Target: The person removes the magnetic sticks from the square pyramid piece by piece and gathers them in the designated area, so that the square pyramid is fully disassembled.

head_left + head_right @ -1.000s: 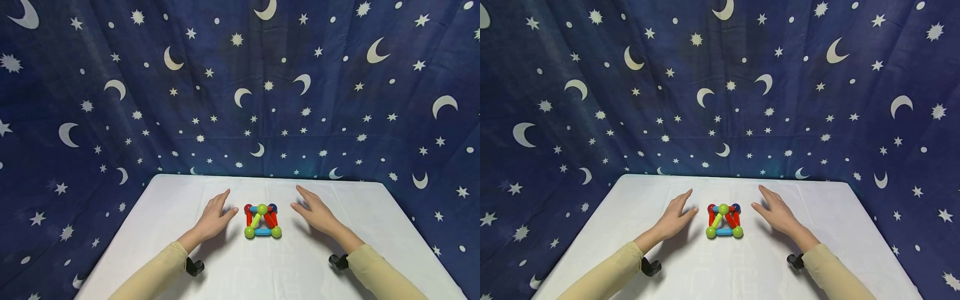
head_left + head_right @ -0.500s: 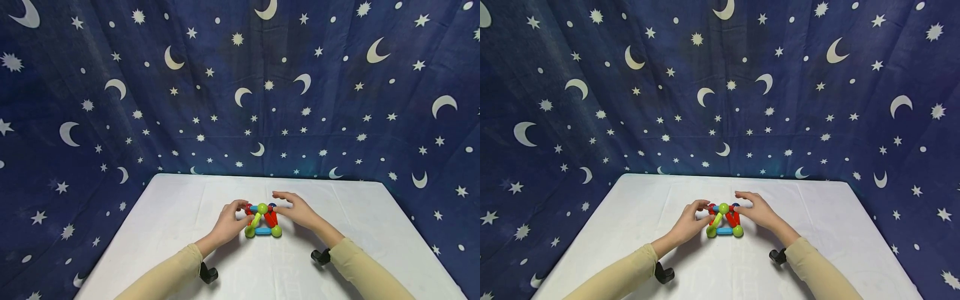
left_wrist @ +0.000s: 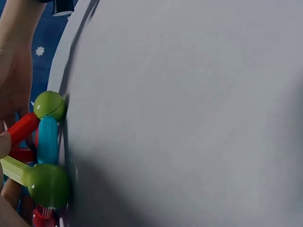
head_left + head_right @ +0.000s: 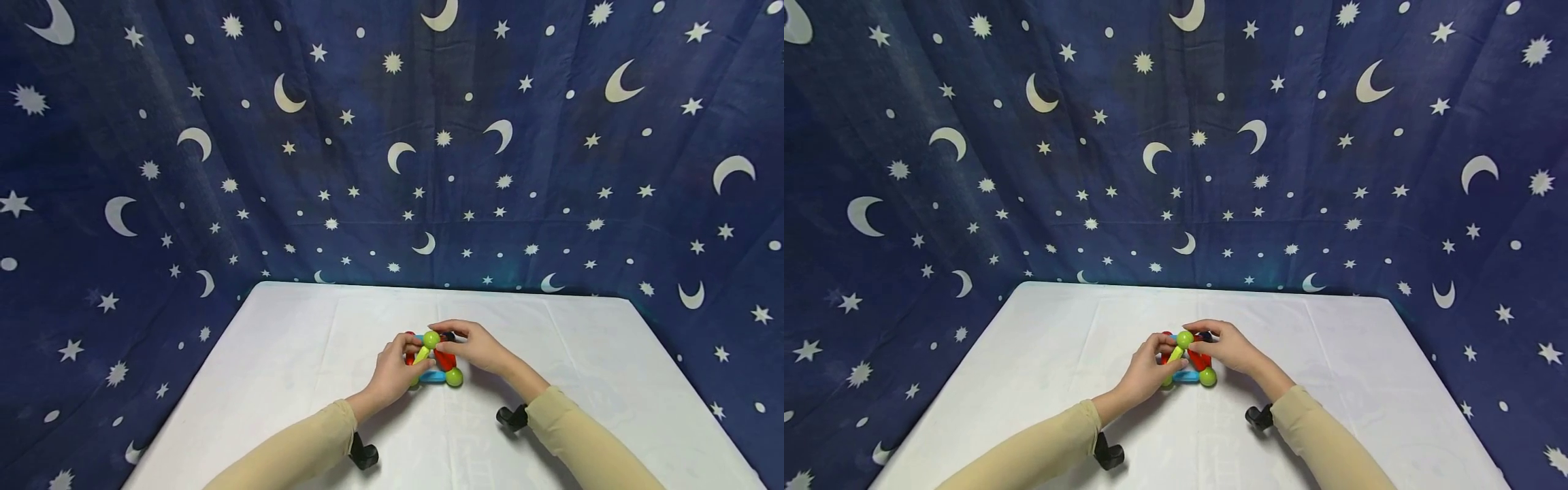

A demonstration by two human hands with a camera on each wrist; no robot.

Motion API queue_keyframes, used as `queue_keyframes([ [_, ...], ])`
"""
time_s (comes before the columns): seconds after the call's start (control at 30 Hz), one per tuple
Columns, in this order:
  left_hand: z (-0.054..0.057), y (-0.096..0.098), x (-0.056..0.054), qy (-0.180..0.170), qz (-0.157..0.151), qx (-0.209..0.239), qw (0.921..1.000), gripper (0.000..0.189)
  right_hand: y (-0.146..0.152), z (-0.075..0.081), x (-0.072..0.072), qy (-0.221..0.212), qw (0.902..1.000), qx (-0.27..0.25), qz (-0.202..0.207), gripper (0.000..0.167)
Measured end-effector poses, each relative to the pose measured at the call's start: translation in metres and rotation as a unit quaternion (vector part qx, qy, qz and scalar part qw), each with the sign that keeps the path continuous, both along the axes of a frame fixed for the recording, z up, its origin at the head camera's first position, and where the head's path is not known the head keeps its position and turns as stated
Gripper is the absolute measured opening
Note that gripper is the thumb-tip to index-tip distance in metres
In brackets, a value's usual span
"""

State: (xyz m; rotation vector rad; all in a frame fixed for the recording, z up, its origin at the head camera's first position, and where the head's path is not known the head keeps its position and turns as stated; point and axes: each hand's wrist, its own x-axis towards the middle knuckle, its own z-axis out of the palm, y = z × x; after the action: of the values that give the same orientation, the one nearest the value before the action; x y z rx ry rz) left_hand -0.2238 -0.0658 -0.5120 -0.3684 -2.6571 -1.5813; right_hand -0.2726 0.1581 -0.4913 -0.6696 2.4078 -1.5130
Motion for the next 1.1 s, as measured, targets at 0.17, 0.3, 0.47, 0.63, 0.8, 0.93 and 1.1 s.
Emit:
queue_keyframes([
  [0.17,-0.001,-0.003,-0.008,-0.007,-0.030,0.034,0.9990,0.032,-0.002,-0.001,0.002,0.002,1.0000,-0.005,-0.004,0.047],
  [0.3,-0.002,-0.012,-0.015,-0.030,-0.061,0.056,0.9961,0.026,-0.005,-0.004,0.006,-0.002,0.9999,-0.013,-0.007,0.041],
  [0.47,-0.004,-0.020,-0.020,-0.059,-0.077,0.079,0.9921,0.024,-0.008,-0.008,0.009,-0.009,0.9997,-0.021,-0.013,0.040],
  [0.63,-0.009,-0.021,-0.022,-0.061,-0.081,0.099,0.9899,0.025,-0.011,-0.011,0.011,-0.018,0.9994,-0.025,-0.014,0.045],
  [0.8,-0.010,-0.020,-0.023,-0.061,-0.073,0.102,0.9902,0.023,-0.012,-0.011,0.012,-0.031,0.9988,-0.033,-0.018,0.046],
  [0.93,-0.010,-0.019,-0.023,-0.063,-0.071,0.106,0.9898,0.021,-0.013,-0.011,0.012,-0.033,0.9986,-0.035,-0.020,0.047],
  [1.1,-0.010,-0.020,-0.022,-0.069,-0.075,0.117,0.9878,0.023,-0.012,-0.011,0.011,-0.031,0.9988,-0.036,-0.014,0.046],
])
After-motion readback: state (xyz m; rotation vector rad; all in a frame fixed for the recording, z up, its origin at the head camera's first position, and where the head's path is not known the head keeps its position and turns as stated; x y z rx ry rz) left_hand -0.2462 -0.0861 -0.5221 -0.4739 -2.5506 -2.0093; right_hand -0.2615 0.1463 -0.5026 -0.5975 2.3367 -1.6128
